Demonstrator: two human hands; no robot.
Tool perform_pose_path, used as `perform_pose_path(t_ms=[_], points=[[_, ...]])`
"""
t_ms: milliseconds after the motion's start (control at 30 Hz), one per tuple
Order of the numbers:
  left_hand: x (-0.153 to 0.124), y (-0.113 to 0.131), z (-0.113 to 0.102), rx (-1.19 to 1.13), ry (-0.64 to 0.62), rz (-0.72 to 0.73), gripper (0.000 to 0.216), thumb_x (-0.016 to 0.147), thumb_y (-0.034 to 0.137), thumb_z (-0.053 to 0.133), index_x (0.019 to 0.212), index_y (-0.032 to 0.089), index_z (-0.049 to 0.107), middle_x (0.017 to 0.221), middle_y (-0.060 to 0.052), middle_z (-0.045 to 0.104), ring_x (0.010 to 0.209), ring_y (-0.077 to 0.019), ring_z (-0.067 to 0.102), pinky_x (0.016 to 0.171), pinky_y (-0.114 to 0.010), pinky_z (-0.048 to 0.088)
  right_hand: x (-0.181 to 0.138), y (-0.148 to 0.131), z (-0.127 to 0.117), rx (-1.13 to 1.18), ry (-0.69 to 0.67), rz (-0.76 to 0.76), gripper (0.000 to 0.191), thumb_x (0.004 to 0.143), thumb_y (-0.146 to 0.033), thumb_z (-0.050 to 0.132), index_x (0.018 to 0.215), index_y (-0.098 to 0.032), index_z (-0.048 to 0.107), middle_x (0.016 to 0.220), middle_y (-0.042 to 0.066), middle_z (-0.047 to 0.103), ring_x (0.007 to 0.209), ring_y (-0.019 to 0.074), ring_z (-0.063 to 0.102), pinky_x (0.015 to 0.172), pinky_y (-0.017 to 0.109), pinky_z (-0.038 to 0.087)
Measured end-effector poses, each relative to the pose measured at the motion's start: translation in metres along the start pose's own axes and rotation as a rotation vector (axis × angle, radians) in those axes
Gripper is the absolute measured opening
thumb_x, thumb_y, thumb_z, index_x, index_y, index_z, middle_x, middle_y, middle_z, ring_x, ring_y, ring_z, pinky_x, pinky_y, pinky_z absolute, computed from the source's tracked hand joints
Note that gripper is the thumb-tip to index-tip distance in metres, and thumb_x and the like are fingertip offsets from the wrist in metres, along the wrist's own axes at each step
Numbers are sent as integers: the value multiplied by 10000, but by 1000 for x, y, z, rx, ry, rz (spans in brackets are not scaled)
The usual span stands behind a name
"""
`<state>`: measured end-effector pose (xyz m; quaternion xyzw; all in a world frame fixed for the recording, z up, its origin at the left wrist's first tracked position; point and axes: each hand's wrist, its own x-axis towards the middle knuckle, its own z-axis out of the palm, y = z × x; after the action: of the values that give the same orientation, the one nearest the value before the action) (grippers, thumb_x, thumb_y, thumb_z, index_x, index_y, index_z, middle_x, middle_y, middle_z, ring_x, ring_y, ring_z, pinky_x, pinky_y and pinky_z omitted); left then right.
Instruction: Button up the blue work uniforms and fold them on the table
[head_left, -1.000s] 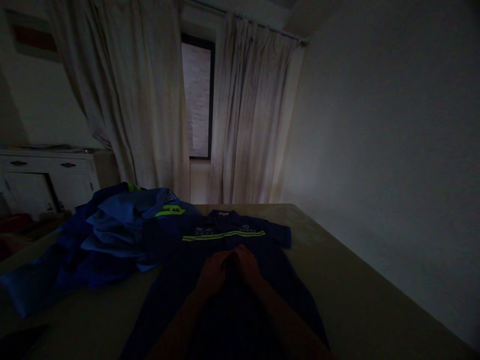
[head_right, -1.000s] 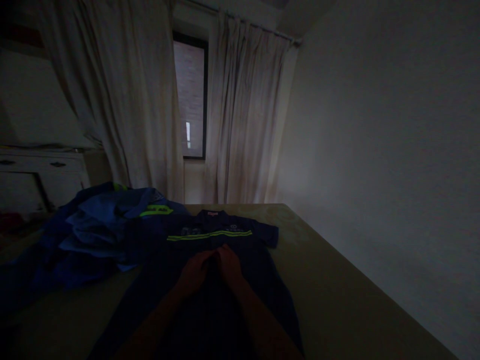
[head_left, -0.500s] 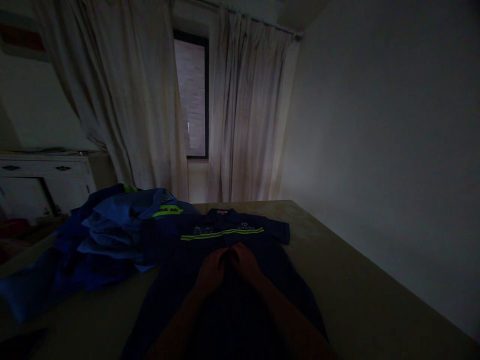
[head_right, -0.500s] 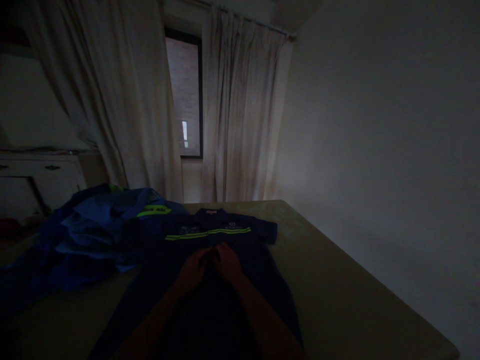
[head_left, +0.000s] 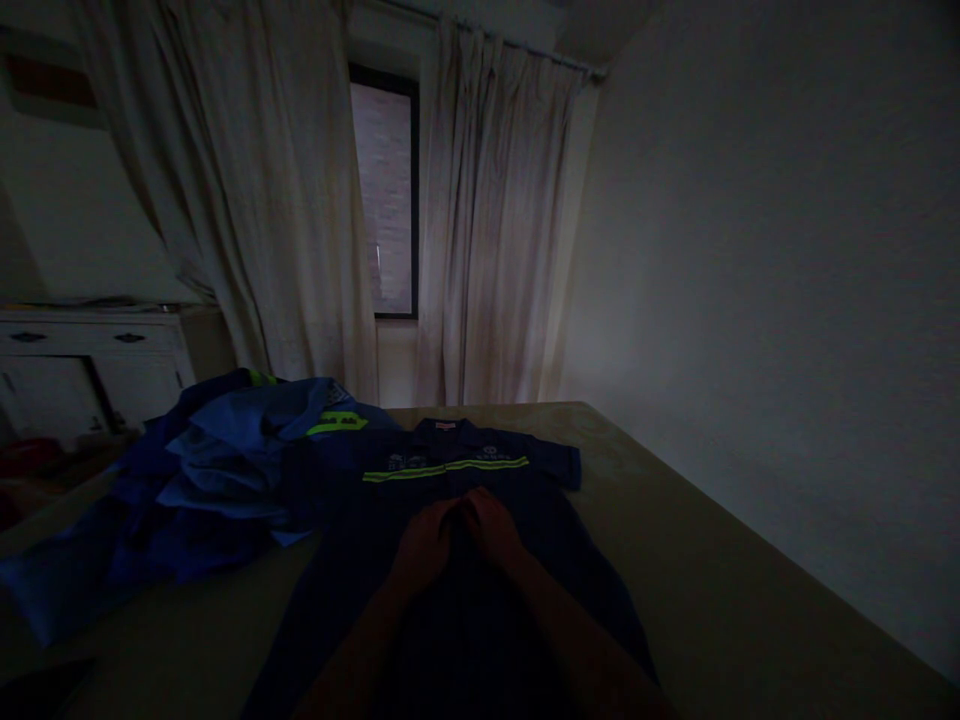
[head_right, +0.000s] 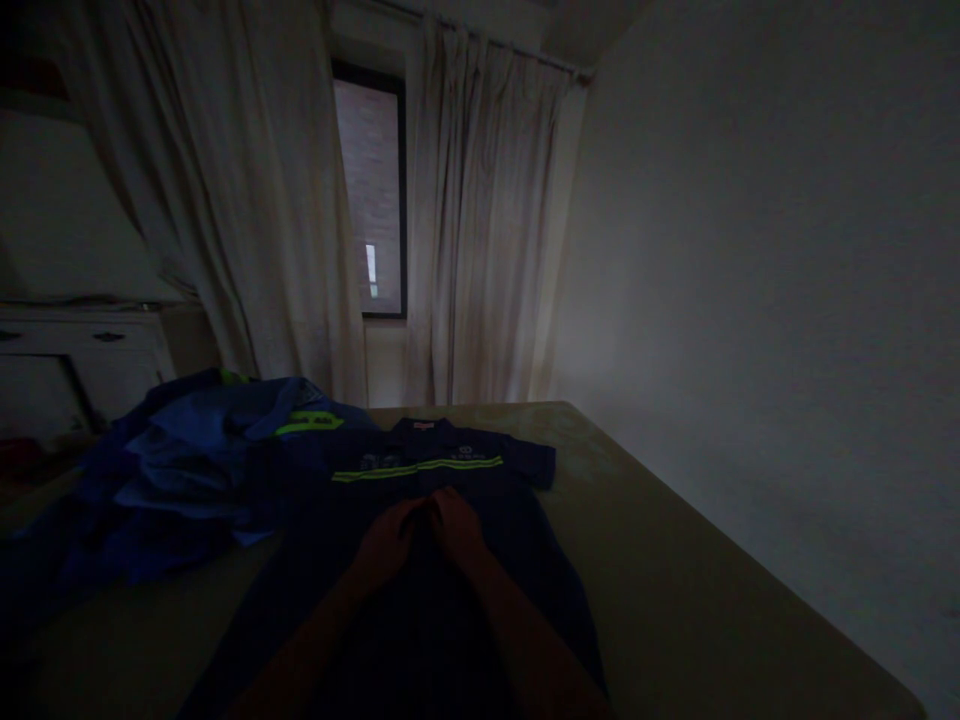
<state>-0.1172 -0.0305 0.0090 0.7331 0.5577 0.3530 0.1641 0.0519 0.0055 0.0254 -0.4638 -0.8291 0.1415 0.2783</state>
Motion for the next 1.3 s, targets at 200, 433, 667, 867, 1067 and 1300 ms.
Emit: perform_pose_path(t_ms=[200,433,667,867,1067,1300], points=[[0,0,-1,19,-19,0,476,907,77,436,1319,225,624,1369,-64,661,1239,-210,615,1118,-404,427,1,1,2,8,21,10,140,1020,-262,516,1010,-199,641,1047,65,668,979,190,639,862,280,451],[0,2,-1,5,-6,-19,446,920,97,442,1309,211,628,1352,-73,670,1239,-210,615,1119,-395,427,1,3,3,-3,16,11,153,1027,-275,507,1016,-208,645,1051,60,664,995,183,637,872,277,454],[-1,3,-1,-1,3,-6,455,915,101,435,1312,211,628,1361,-73,668,1242,-211,616,1126,-404,430,0,3,3,13,30,9,172,1032,-293,496,1006,-210,645,1036,56,658,980,184,635,877,277,453],[-2,2,-2,10,-2,17,446,928,109,417,1309,209,626,1369,-76,661,1250,-212,612,1116,-406,437,0,2,0,9,13,27,182,1033,-297,490,1018,-206,647,1045,60,657,987,186,634,865,275,450],[-1,2,0,22,10,-2,439,934,111,422,1310,203,629,1364,-89,662,1237,-222,617,1113,-421,438,-1,-2,-2,27,21,3,183,1041,-290,475,1014,-214,639,1046,61,659,984,189,630,877,275,447],[1,0,1,64,9,6,498,883,56,426,1319,166,641,1337,-113,677,1260,-232,599,1132,-426,425,1,-3,-2,-25,-5,11,237,1063,-307,422,1015,-224,638,1014,40,642,929,170,625,825,258,448]])
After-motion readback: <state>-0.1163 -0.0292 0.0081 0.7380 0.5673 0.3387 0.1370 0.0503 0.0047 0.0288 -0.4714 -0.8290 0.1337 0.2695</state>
